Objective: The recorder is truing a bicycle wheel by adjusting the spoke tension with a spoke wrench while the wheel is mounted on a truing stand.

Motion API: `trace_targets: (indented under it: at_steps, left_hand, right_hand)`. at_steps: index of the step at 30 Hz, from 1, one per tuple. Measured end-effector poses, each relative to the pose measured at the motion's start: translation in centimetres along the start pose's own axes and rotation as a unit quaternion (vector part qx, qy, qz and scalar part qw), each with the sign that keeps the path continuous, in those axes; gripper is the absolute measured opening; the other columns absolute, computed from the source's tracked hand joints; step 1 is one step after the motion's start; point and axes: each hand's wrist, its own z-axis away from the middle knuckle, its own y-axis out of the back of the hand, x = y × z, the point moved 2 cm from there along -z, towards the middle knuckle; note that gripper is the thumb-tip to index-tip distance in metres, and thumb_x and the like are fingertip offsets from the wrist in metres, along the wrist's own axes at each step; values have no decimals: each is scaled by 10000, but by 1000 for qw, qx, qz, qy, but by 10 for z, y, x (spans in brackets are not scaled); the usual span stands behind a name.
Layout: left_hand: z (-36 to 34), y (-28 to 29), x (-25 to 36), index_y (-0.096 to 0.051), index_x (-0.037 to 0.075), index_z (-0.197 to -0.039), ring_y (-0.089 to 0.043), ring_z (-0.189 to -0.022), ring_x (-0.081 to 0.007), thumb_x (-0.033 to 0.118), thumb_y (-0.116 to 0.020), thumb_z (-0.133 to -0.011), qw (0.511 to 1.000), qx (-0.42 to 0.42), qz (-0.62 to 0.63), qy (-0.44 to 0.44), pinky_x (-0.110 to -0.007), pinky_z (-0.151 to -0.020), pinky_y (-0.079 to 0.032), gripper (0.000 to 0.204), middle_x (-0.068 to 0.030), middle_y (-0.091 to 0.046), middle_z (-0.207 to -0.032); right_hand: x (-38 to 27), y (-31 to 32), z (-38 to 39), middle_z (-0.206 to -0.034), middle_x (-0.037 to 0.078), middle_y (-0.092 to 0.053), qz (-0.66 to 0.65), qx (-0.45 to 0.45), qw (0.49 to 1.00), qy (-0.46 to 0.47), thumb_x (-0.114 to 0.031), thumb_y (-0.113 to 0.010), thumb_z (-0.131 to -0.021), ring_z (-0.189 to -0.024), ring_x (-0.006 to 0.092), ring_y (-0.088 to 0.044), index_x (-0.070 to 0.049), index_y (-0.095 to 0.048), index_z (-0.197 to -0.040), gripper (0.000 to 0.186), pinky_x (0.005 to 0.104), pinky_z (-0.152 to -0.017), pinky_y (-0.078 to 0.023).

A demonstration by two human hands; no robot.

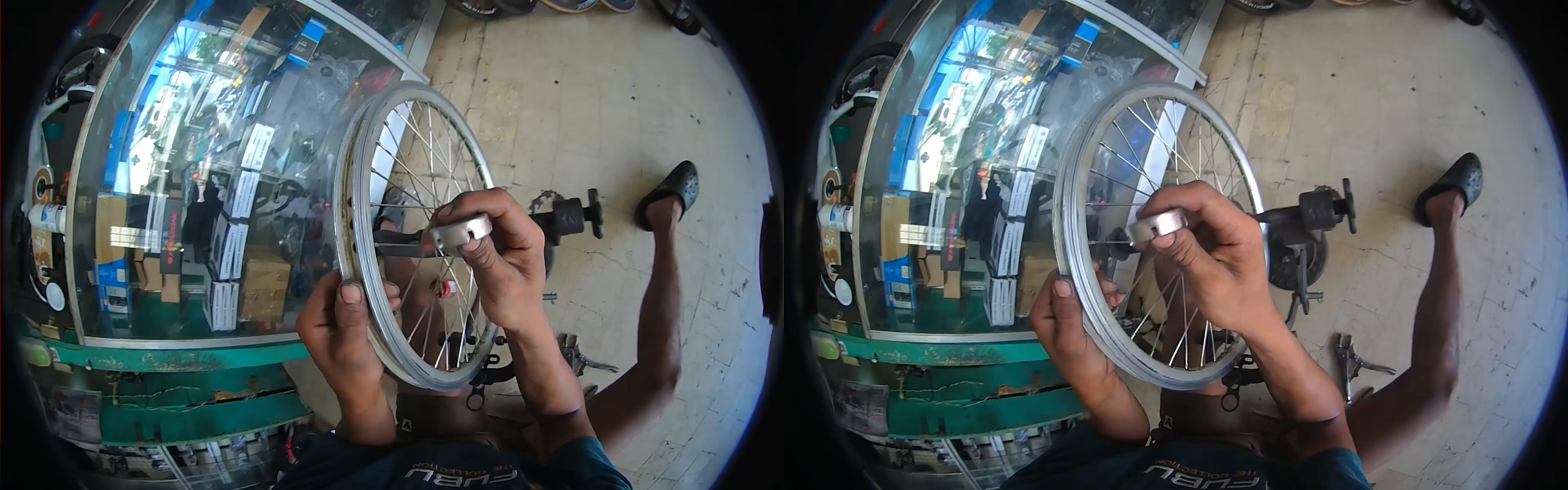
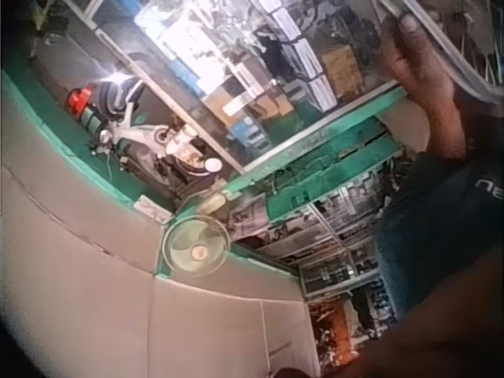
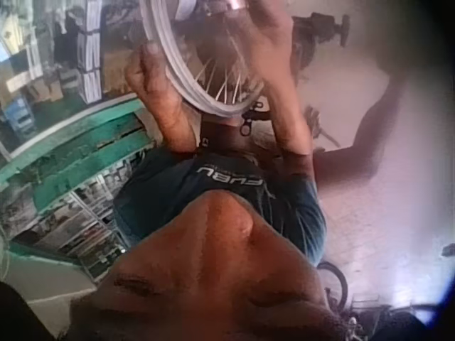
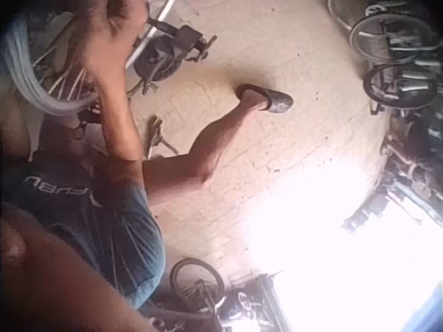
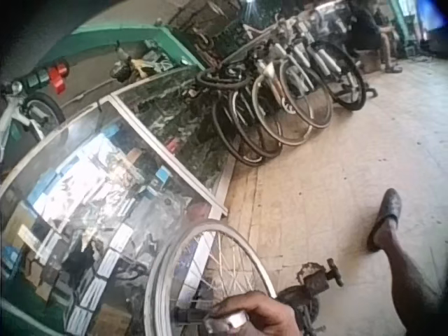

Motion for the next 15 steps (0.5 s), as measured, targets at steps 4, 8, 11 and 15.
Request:
trace_targets:
  at_steps: [4, 8, 11, 15]
  left_hand:
    - [-1, 6, -8, -616, -71, -1210, -644, -738, -192, 360, -582, -1044, 986, -73, 136, 61, -314, -728, -553, 463, -156, -683, -890]
    - [-6, 11, -11, -618, -68, -1212, -653, -810, -200, 383, -605, -1032, 979, -116, 155, 63, -317, -782, -544, 486, -168, -686, -955]
    - [-4, 14, -15, -616, -69, -1220, -665, -820, -203, 368, -634, -1018, 974, -128, 173, 64, -312, -783, -549, 483, -179, -699, -978]
    - [-2, 14, -18, -607, -75, -1242, -688, -781, -203, 301, -697, -985, 965, -138, 215, 62, -293, -733, -573, 464, -199, -736, -986]
  right_hand:
    - [-15, -1, -1, -1074, 174, -686, 62, 128, 989, -45, -204, -628, -1026, -928, 230, -678, 23, -603, -1192, 282, 328, -821, -547]
    - [-20, -18, -6, -1106, 192, -685, 59, 95, 994, -18, -191, -572, -1053, -971, 250, -681, 22, -579, -1243, 285, 347, -852, -554]
    - [-35, -28, -13, -1128, 202, -680, 63, 55, 996, 8, -180, -540, -1065, -1000, 263, -681, 21, -562, -1271, 288, 356, -866, -558]
    - [-79, -44, -25, -1169, 212, -653, 85, 5, 993, 77, -129, -484, -1069, -1009, 274, -678, 18, -532, -1309, 286, 345, -843, -561]
